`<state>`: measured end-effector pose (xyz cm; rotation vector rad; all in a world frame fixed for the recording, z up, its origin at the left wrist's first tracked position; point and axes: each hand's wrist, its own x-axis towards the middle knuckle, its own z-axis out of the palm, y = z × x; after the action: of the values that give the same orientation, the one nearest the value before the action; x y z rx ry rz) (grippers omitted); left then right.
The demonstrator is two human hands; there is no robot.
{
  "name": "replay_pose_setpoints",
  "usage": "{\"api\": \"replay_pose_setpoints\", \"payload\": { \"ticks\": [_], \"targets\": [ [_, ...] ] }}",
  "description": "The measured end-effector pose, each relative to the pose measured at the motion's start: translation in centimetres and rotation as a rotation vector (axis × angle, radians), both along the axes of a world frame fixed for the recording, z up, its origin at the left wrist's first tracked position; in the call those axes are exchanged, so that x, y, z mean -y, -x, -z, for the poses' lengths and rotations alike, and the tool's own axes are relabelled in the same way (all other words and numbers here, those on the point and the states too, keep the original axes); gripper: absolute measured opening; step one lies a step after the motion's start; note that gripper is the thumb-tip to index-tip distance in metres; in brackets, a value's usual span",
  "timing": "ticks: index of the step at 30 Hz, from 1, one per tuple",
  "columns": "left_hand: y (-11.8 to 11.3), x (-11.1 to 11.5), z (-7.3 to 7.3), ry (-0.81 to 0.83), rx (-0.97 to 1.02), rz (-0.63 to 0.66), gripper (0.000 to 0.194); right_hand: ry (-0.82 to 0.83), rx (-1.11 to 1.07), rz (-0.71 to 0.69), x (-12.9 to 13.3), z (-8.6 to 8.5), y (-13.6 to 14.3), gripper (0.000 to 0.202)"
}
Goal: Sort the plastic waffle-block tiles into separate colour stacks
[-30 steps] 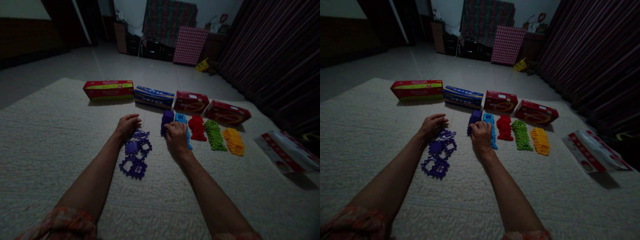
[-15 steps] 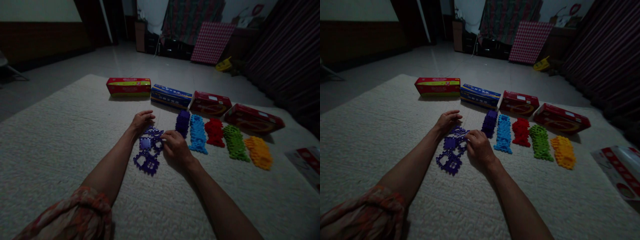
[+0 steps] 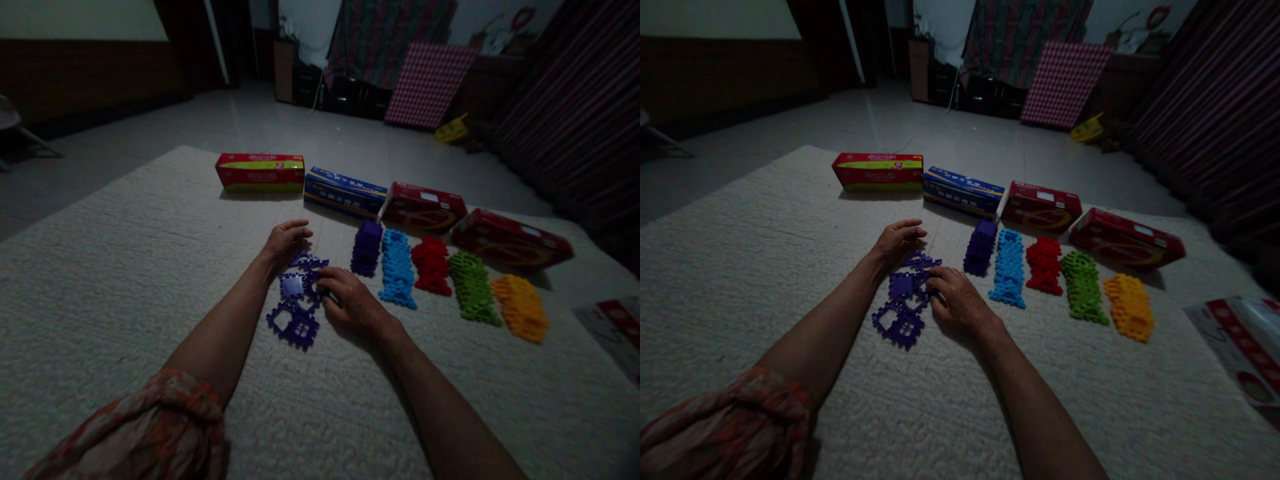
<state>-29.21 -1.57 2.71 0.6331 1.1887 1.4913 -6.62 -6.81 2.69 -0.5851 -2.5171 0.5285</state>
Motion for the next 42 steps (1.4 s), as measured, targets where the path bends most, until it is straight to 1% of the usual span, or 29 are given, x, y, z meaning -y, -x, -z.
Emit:
{"api": "replay_pose_setpoints", "payload": {
  "ticks": [3, 7, 9, 11, 14, 18, 21, 24, 28, 31, 33, 38, 42],
  "targets": [
    [-0.1, 0.1, -0.2, -0.005, 0.008, 0.001, 0.038, -0.027, -0.034, 0.022, -0.3, 0.3, 0.0, 0.023],
    [-0.3, 0.3, -0.6, 0.009, 0.003, -0.004, 0.036, 0.009, -0.099, 0.085, -0.8, 0.3, -0.2, 0.027],
    [-0.3, 0.3, -0.6, 0.012, 0.005, -0.003, 0.035, 0.035, -0.106, 0.149, -1.1, 0.3, -0.4, 0.030],
    [-0.2, 0.3, -0.6, 0.003, 0.009, 0.001, 0.035, 0.040, -0.094, 0.208, -1.3, 0.2, -0.6, 0.032],
    [-0.1, 0.2, -0.4, 0.000, 0.002, 0.002, 0.036, 0.020, -0.024, 0.250, -1.4, 0.2, -0.8, 0.035],
    [-0.2, 0.3, -0.4, 0.008, -0.010, 0.002, 0.038, 0.007, 0.082, 0.309, -1.0, -0.2, -0.6, 0.033],
    [-0.4, 0.4, -0.6, 0.012, -0.010, 0.006, 0.039, 0.030, 0.079, 0.349, -0.6, -0.7, -0.5, 0.030],
    [-0.4, 0.5, -0.7, 0.013, -0.003, 0.014, 0.039, 0.039, 0.043, 0.362, -0.5, -0.8, -0.4, 0.026],
    [-0.3, 0.4, -0.5, 0.017, -0.014, -0.002, 0.036, -0.040, 0.027, 0.372, -0.7, -0.5, -0.3, 0.021],
    [-0.2, 0.3, -0.5, 0.023, -0.017, -0.013, 0.033, -0.059, 0.013, 0.356, -1.0, -0.4, -0.4, 0.022],
    [-0.2, 0.3, -0.5, 0.028, -0.014, -0.011, 0.032, -0.076, -0.029, 0.379, -1.4, -0.6, -0.8, 0.022],
    [-0.2, 0.3, -0.4, 0.025, -0.006, 0.001, 0.034, -0.205, -0.075, 0.550, -2.8, -1.3, -2.4, 0.013],
    [-0.1, 0.2, -0.2, 0.020, -0.018, 0.007, 0.033, -0.300, -0.050, 0.674, -3.2, -1.2, -3.0, 0.013]
  ]
}}
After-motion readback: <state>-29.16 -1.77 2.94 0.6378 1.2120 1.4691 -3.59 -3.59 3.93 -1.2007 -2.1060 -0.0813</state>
